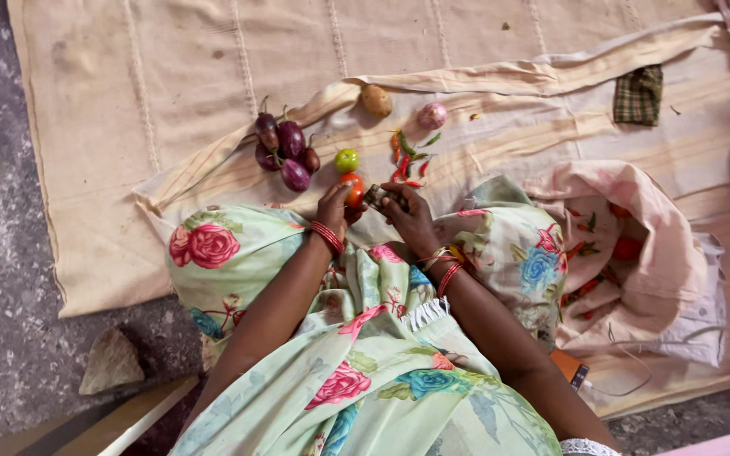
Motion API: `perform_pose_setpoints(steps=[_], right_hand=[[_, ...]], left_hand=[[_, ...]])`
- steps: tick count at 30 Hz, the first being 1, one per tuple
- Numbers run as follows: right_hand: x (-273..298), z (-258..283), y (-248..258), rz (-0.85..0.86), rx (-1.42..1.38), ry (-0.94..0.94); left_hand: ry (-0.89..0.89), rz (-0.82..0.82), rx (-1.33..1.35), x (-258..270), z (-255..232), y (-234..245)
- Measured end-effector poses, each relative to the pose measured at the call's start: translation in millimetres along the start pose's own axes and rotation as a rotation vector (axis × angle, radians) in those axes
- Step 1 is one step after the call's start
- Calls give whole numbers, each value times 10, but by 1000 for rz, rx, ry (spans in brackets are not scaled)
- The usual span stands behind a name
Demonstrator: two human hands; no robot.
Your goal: The person picks up a small tomato, pulls the green stem off by hand, and sets it back down on a cloth spread over the floor among eggplants, garlic, and chilies.
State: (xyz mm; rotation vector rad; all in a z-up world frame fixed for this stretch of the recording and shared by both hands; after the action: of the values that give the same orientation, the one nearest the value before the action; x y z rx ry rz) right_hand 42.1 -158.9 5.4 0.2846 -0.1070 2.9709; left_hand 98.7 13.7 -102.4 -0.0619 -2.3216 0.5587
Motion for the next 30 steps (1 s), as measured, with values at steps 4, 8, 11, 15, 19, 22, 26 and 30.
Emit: perform_pose_setpoints(steps=[4, 8, 11, 15, 19, 22, 26, 30], right_hand=[[-22, -33, -41, 55, -92, -66], [-11, -166, -145, 165, -94, -113], [-42, -206, -46, 54, 81, -26], [-96, -247, -19, 34, 8, -34], [-90, -253, -72, 95, -10, -55], [-106, -272, -28, 67, -6, -59], [-101, -263, -6, 67, 16, -34], [-66, -259, 13, 53, 4, -31]], left_hand=[[-44, 64, 71, -39, 26, -52], [-42, 68, 117, 5, -10, -125], [-4, 23, 50, 107, -82, -153], [-70, -2, -186, 119, -122, -106], [-103, -24, -218, -4, -72, -45], [-120, 2, -186, 16, -91, -88], [-137, -1, -165, 87, -136, -122], [-232, -76, -89, 185, -251, -46]])
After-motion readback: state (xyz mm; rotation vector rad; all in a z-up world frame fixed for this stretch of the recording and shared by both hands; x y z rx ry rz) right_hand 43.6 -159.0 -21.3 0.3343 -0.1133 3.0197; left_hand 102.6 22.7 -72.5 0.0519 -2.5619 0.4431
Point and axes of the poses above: each hand's wrist, its own x-axis away from the middle knuckle, its own y-axis out of the back of the hand, z = x × y, the point moved 9 cm from there along -x, towards the middle knuckle, and after that the axes turned 1 degree about -y, right-handed, at the moved point
